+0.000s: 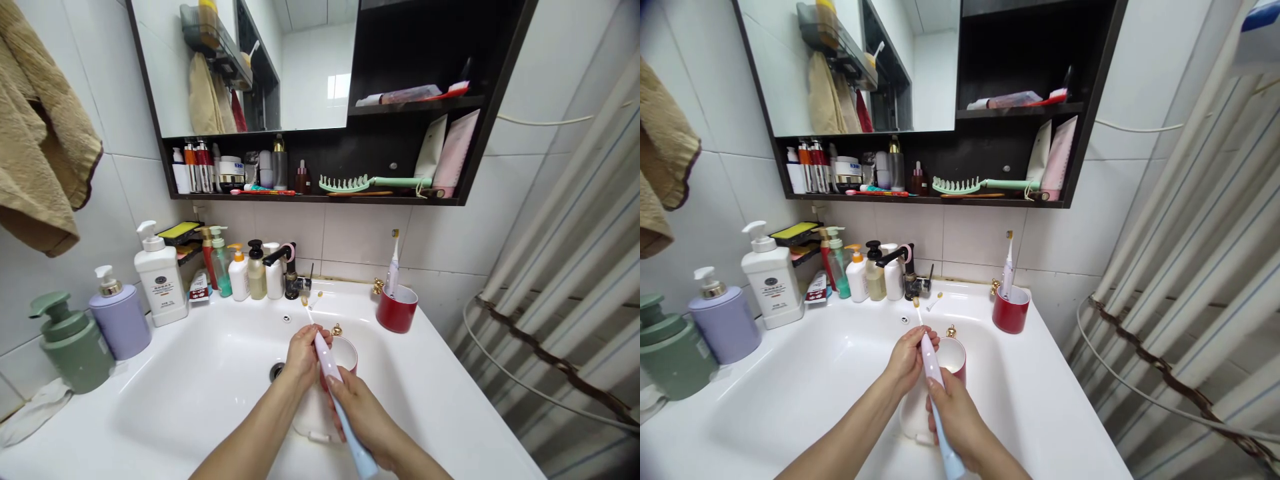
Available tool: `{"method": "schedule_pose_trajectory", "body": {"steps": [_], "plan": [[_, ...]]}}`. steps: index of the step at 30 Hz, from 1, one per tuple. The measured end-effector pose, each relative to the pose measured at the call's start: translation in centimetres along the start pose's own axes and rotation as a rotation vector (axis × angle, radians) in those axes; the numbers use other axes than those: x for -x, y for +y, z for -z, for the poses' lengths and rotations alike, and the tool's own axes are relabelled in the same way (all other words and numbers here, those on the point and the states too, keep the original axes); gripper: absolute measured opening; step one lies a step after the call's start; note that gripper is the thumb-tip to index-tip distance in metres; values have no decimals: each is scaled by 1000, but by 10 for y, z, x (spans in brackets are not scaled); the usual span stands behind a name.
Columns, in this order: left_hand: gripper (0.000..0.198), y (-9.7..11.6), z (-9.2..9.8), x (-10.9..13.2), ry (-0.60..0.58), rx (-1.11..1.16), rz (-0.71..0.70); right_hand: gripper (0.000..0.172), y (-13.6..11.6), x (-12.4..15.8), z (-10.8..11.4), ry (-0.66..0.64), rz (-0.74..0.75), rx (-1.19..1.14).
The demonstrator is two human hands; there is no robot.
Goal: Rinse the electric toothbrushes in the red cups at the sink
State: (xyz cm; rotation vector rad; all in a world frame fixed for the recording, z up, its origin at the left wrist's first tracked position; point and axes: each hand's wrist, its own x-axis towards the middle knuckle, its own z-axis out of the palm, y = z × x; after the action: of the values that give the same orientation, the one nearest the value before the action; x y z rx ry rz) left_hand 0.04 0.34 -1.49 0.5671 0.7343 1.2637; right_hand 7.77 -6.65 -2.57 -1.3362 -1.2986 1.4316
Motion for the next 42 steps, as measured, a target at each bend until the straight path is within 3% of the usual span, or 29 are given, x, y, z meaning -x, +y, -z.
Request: {"method": "schedule_pose_trajectory", "body": {"steps": [3, 7, 11, 18, 23, 27, 30, 36, 42], "plan": [[4, -1, 0, 0, 10, -2, 2, 17, -2, 2, -2, 68, 44, 64], [4, -1, 1, -2, 58, 6, 15, 20, -4, 3, -2, 17, -46, -6], [4, -1, 0, -2, 89, 28, 23, 19, -1, 2, -2, 71, 8, 124], [5, -3, -3, -2, 139, 44, 3, 20, 2, -2, 1, 27, -16, 129], [7, 5, 8, -13, 154, -6, -58, 18, 3, 3, -2, -9, -41, 150], [9, 8, 14, -27, 34, -496, -32, 19, -2, 8, -5, 2, 8, 136], [9, 5, 3, -43, -21, -762, -6, 22, -8, 10, -5, 13, 64, 96], [12, 3, -25, -94, 8, -1102, -24, 25, -6, 6, -1, 24, 44, 64], [20, 0, -24, -122, 101, -1448, -111, 31, 3, 2, -3, 31, 123, 17]]}}
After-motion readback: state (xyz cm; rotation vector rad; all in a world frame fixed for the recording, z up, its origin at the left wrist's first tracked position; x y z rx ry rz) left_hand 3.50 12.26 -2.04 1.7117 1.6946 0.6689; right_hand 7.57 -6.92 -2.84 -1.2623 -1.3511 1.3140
